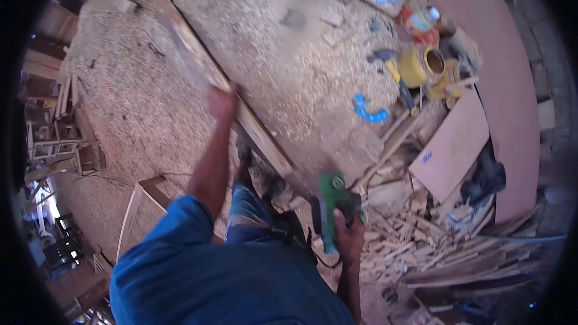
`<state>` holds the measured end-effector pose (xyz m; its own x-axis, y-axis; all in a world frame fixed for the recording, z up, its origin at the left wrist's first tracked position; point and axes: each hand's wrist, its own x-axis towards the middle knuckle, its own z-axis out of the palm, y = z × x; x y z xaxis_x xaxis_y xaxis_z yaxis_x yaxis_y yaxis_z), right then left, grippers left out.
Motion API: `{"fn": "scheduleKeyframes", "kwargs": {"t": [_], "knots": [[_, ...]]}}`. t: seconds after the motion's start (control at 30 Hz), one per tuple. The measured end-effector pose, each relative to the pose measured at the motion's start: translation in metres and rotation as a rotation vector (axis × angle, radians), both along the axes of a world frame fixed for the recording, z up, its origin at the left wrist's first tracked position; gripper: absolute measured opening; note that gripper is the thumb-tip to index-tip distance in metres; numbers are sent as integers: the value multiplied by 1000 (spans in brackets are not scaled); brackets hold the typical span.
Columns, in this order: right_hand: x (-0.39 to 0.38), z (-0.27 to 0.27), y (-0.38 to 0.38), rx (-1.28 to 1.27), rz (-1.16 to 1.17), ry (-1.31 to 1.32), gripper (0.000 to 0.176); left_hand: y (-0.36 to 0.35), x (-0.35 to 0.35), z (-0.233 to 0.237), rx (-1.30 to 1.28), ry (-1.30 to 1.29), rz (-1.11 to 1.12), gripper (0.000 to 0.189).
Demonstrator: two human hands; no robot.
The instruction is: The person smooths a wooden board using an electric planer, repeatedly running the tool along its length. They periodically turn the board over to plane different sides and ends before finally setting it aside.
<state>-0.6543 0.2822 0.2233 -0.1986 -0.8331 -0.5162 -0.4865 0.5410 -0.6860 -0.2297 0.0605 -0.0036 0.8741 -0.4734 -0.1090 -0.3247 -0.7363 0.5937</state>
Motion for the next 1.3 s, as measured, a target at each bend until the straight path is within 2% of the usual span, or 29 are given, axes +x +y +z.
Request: {"fn": "scheduleKeyframes", "kwargs": {"t": [0.03, 0.07, 0.13, 0.23, 0.27, 0.37, 0.4, 0.57, 0.77, 0.8, 0.9, 1.3], "knots": [[-1, -17, -2, 5, 7, -28, 44, -18, 24, 3, -46, -14, 3, 76], [3, -30, -4, -99, 74, 16, 43, -33, 42, 10, -63, -1, 32, 77], [18, -51, -9, -309, 223, 90, 43, -50, 57, 14, -67, -135, 32, 77], [54, -44, -30, -223, 340, 104, 43, -59, 76, -20, -152, -306, -52, 82], [59, -53, -34, -177, 394, 119, 48, -64, 79, -31, -204, -443, -52, 92], [78, -76, -43, -301, 562, 143, 52, -71, 107, -32, -163, -694, -343, 101], [85, -80, -46, -358, 594, 133, 46, -77, 118, -23, -116, -526, -409, 102], [110, -101, -54, -312, 597, 95, 46, -115, 181, -37, -76, -596, -430, 111], [142, -97, -72, -298, 562, 92, 46, -117, 182, -37, -32, -534, -467, 118], [147, -98, -74, -299, 559, 90, 45, -116, 179, -24, 22, -454, -478, 121], [166, -94, -87, -291, 553, 73, 44, -117, 179, -20, 110, -441, -498, 125], [277, -95, -153, -440, 580, 140, 45, -132, 188, 39, 385, 163, -552, 145]]}}
